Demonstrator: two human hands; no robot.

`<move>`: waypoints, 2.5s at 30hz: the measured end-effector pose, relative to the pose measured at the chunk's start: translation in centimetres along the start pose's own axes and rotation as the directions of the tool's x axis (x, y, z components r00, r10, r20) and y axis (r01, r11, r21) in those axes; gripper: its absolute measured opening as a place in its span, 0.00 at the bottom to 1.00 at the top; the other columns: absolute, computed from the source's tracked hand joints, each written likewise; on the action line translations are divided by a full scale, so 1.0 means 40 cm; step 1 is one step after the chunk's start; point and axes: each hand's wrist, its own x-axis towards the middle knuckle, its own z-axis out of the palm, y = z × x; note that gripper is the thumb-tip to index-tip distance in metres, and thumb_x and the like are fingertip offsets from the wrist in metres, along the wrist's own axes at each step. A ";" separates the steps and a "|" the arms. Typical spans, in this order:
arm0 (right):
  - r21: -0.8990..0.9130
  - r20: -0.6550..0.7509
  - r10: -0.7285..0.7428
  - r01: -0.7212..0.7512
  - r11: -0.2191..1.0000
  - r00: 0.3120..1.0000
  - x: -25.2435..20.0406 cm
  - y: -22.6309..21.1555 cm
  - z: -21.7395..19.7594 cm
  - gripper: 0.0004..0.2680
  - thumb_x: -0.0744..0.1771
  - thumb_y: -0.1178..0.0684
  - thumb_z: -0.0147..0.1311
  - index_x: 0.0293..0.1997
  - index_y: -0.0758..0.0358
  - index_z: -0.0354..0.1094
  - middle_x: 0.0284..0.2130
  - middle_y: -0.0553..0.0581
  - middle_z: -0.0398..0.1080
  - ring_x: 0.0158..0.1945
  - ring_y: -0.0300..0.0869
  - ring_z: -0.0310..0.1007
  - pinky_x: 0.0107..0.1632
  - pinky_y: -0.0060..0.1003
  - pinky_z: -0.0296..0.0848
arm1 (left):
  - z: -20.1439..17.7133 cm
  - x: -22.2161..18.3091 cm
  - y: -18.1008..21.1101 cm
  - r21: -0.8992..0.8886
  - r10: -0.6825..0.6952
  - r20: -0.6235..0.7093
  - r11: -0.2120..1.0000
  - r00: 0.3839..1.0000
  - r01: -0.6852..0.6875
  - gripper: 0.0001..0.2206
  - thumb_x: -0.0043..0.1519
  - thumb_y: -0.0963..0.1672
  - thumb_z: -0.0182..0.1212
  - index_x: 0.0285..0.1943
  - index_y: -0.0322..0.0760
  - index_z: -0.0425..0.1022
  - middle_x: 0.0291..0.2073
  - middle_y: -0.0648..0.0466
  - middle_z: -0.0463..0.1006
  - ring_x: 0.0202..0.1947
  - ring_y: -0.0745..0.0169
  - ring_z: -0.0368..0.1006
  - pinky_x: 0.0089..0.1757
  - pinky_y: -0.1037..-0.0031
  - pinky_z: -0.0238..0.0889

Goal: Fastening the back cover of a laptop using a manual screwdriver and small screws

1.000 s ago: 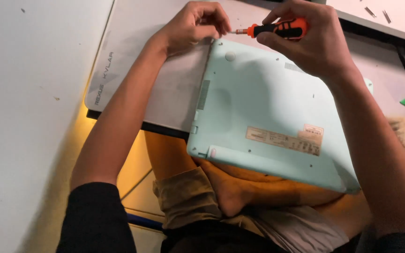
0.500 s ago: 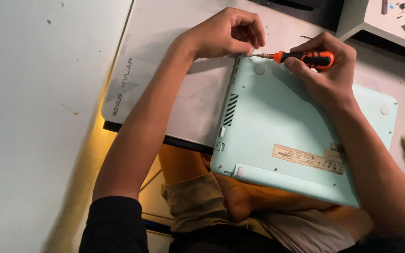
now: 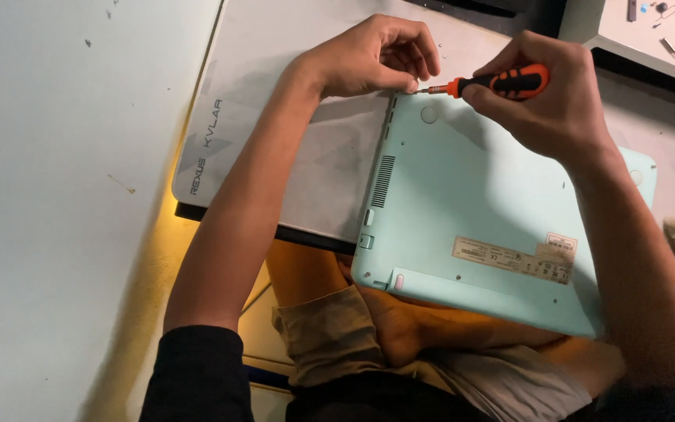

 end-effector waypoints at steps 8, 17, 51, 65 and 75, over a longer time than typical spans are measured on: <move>-0.581 0.352 0.080 0.151 0.800 0.933 0.181 -0.112 -0.051 0.14 0.70 0.44 0.81 0.54 0.60 0.85 0.31 0.60 0.85 0.23 0.47 0.81 0.24 0.37 0.71 | 0.007 -0.007 0.027 -0.076 -0.005 -0.027 0.997 1.000 0.003 0.13 0.64 0.35 0.65 0.57 0.36 0.83 0.44 0.54 0.82 0.44 0.66 0.75 0.47 0.77 0.71; -0.607 0.364 0.055 0.192 0.771 0.930 0.242 -0.238 -0.034 0.18 0.78 0.39 0.62 0.62 0.68 0.67 0.32 0.65 0.85 0.13 0.49 0.77 0.14 0.40 0.65 | 0.013 -0.010 -0.010 -0.142 -0.055 -0.105 0.989 0.993 0.040 0.08 0.68 0.38 0.64 0.54 0.38 0.83 0.40 0.61 0.79 0.41 0.74 0.68 0.46 0.80 0.64; -0.533 0.251 -0.196 0.305 0.789 0.948 0.216 -0.134 -0.034 0.21 0.86 0.35 0.44 0.56 0.65 0.75 0.19 0.45 0.57 0.17 0.35 0.42 0.21 0.36 0.42 | 0.094 0.009 0.022 0.179 0.251 -0.353 0.964 0.901 -0.198 0.07 0.63 0.40 0.79 0.40 0.36 0.82 0.36 0.57 0.80 0.37 0.65 0.72 0.42 0.72 0.66; -0.489 -0.040 -0.206 0.161 0.857 0.978 0.202 -0.244 0.098 0.14 0.70 0.47 0.58 0.55 0.69 0.69 0.25 0.59 0.76 0.14 0.41 0.60 0.23 0.40 0.53 | 0.172 -0.040 0.025 0.332 0.264 -0.409 0.935 0.874 -0.127 0.15 0.70 0.50 0.70 0.47 0.34 0.80 0.33 0.53 0.78 0.30 0.64 0.66 0.33 0.71 0.59; -0.565 0.024 -0.097 0.093 0.820 0.995 0.204 -0.160 -0.003 0.30 0.82 0.29 0.56 0.26 0.60 0.72 0.11 0.44 0.62 0.09 0.33 0.48 0.18 0.33 0.48 | 0.146 -0.038 0.044 0.345 0.196 -0.455 0.938 0.868 -0.031 0.14 0.64 0.38 0.74 0.59 0.26 0.83 0.39 0.51 0.81 0.38 0.61 0.72 0.42 0.70 0.69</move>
